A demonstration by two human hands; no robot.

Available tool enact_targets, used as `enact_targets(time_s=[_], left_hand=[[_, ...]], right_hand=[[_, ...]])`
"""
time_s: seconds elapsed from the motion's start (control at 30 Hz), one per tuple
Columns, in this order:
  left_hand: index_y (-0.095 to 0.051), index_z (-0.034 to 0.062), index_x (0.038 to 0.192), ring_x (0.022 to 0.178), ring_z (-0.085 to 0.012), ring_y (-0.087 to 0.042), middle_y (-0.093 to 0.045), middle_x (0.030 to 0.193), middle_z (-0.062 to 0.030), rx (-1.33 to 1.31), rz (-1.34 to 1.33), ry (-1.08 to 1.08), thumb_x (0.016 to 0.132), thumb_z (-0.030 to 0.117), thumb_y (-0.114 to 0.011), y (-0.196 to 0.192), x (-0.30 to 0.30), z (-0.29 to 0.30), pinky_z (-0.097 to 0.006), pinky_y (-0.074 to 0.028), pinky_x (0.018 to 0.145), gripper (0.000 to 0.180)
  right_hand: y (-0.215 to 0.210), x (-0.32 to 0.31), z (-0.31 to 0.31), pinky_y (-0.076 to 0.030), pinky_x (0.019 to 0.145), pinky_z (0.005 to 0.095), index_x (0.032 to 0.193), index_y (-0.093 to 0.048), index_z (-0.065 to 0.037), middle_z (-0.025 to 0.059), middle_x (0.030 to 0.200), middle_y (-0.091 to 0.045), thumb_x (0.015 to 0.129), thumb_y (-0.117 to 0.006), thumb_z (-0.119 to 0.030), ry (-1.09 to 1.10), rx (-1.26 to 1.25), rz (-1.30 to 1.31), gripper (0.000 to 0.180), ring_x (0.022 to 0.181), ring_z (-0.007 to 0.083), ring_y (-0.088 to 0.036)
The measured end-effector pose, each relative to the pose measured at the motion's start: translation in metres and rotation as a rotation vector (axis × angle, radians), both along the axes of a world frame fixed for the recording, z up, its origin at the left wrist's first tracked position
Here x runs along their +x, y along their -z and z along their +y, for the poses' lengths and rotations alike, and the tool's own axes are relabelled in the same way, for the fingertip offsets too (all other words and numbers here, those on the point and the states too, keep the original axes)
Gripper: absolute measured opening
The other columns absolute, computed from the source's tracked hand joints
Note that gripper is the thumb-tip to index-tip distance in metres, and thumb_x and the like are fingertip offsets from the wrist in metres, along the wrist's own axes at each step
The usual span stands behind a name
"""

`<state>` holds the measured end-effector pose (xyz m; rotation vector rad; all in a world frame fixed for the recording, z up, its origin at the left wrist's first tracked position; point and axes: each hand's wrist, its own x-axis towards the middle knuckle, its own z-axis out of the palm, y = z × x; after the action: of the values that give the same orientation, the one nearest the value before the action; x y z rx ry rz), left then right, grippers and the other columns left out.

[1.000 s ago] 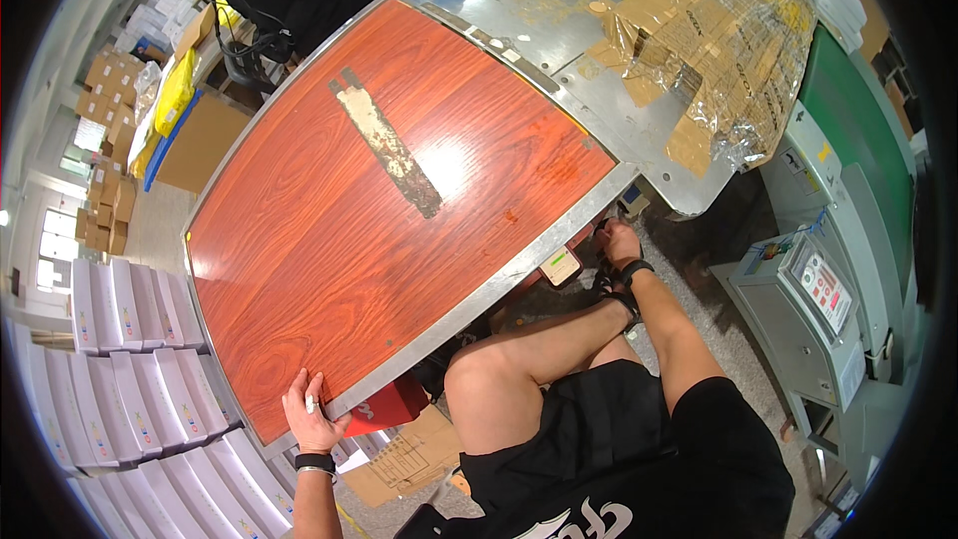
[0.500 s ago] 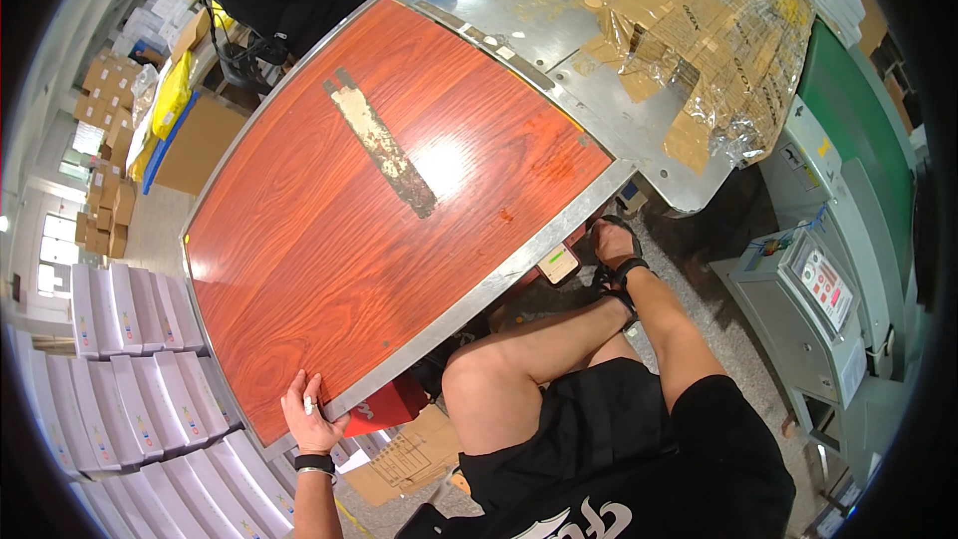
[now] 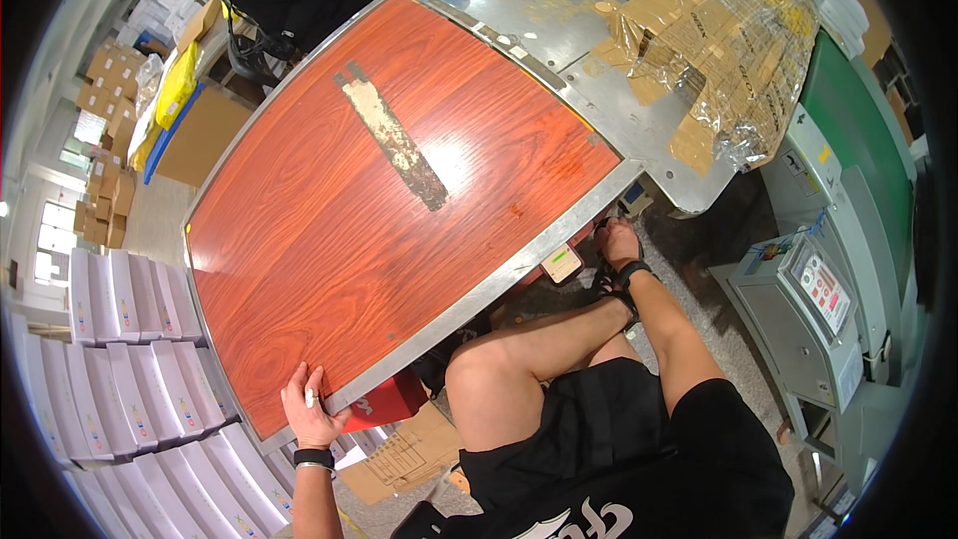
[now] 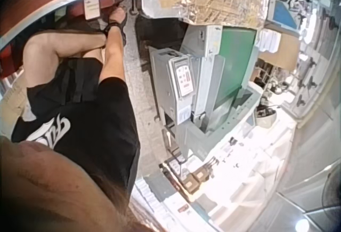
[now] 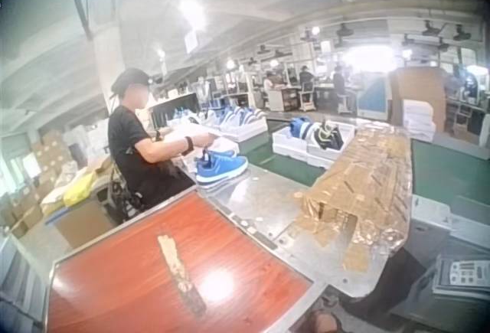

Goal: Move shoeboxes from a pallet to a table and organize them near a conveyor belt.

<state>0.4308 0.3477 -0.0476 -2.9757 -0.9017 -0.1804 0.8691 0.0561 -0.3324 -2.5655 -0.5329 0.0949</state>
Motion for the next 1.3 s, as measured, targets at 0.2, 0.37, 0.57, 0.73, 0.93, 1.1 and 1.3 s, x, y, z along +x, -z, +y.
enact_targets(time_s=[0.2, 0.37, 0.57, 0.73, 0.93, 1.1, 1.3], left_hand=[[-0.050, 0.0098, 0.109, 0.098, -0.0335, -0.045, -0.045, 0.113, -0.0175, -0.010, 0.001, -0.005, 0.038, 0.015, -0.071, 0.000, 0.000, -0.001, -0.042, -0.038, 0.082, 0.074], [-0.050, 0.0101, 0.109, 0.096, -0.0333, -0.045, -0.045, 0.113, -0.0169, -0.005, -0.001, 0.000, 0.037, 0.015, -0.070, -0.001, 0.000, 0.001, -0.041, -0.039, 0.081, 0.074], [-0.050, 0.0103, 0.109, 0.094, -0.0326, -0.046, -0.045, 0.113, -0.0162, 0.012, -0.002, 0.001, 0.037, 0.014, -0.070, -0.002, 0.002, -0.001, -0.040, -0.039, 0.080, 0.074], [-0.049, 0.0085, 0.108, 0.093, -0.0334, -0.046, -0.045, 0.111, -0.0161, 0.013, -0.019, 0.031, 0.040, 0.014, -0.065, -0.005, 0.002, -0.002, -0.041, -0.039, 0.079, 0.070], [-0.050, 0.0083, 0.107, 0.094, -0.0340, -0.046, -0.045, 0.112, -0.0167, -0.010, -0.009, 0.013, 0.039, 0.013, -0.066, -0.005, 0.004, 0.000, -0.042, -0.037, 0.079, 0.070], [-0.049, 0.0081, 0.107, 0.094, -0.0340, -0.046, -0.045, 0.112, -0.0163, -0.005, -0.027, 0.042, 0.039, 0.013, -0.067, -0.003, 0.001, 0.001, -0.043, -0.037, 0.079, 0.071], [-0.049, 0.0082, 0.107, 0.093, -0.0340, -0.046, -0.045, 0.114, -0.0162, -0.002, -0.010, 0.029, 0.038, 0.013, -0.068, -0.001, 0.001, 0.001, -0.042, -0.038, 0.079, 0.072]], right_hand=[[-0.003, -0.003, 0.000, -0.042, 0.076, 0.0419, 0.084, -0.051, 0.000, 0.0219, 0.086, -0.053, 0.072, -0.050, -0.018, -0.103, -0.107, 0.019, 0.022, 0.087, 0.0383, -0.050], [-0.007, -0.021, 0.003, -0.042, 0.081, 0.0385, 0.101, -0.049, 0.001, 0.0212, 0.097, -0.054, 0.070, -0.054, -0.016, -0.527, -0.369, 0.007, 0.036, 0.100, 0.0362, -0.047], [-0.043, -0.034, 0.031, -0.042, 0.082, 0.0360, 0.114, -0.034, 0.009, 0.0220, 0.101, -0.056, 0.068, -0.060, -0.022, -0.609, -0.436, 0.377, 0.061, 0.095, 0.0298, -0.055], [-0.041, -0.034, 0.043, -0.044, 0.078, 0.0377, 0.106, -0.035, 0.006, 0.0219, 0.098, -0.057, 0.067, -0.062, -0.019, -0.641, -0.624, 0.307, 0.053, 0.094, 0.0304, -0.055], [-0.019, -0.029, 0.037, -0.046, 0.072, 0.0398, 0.104, -0.037, 0.002, 0.0226, 0.092, -0.058, 0.065, -0.065, -0.018, -0.515, -0.378, 0.268, 0.052, 0.088, 0.0320, -0.057], [-0.012, -0.029, 0.044, -0.042, 0.082, 0.0386, 0.114, -0.033, 0.003, 0.0258, 0.103, -0.053, 0.065, -0.065, -0.027, -0.471, -0.303, 0.417, 0.066, 0.097, 0.0340, -0.053], [0.031, -0.023, 0.053, -0.028, 0.093, 0.0505, 0.122, -0.028, 0.006, 0.0259, 0.116, -0.044, 0.062, -0.065, -0.041, -0.460, -0.282, 0.471, 0.085, 0.113, 0.0354, -0.040]])
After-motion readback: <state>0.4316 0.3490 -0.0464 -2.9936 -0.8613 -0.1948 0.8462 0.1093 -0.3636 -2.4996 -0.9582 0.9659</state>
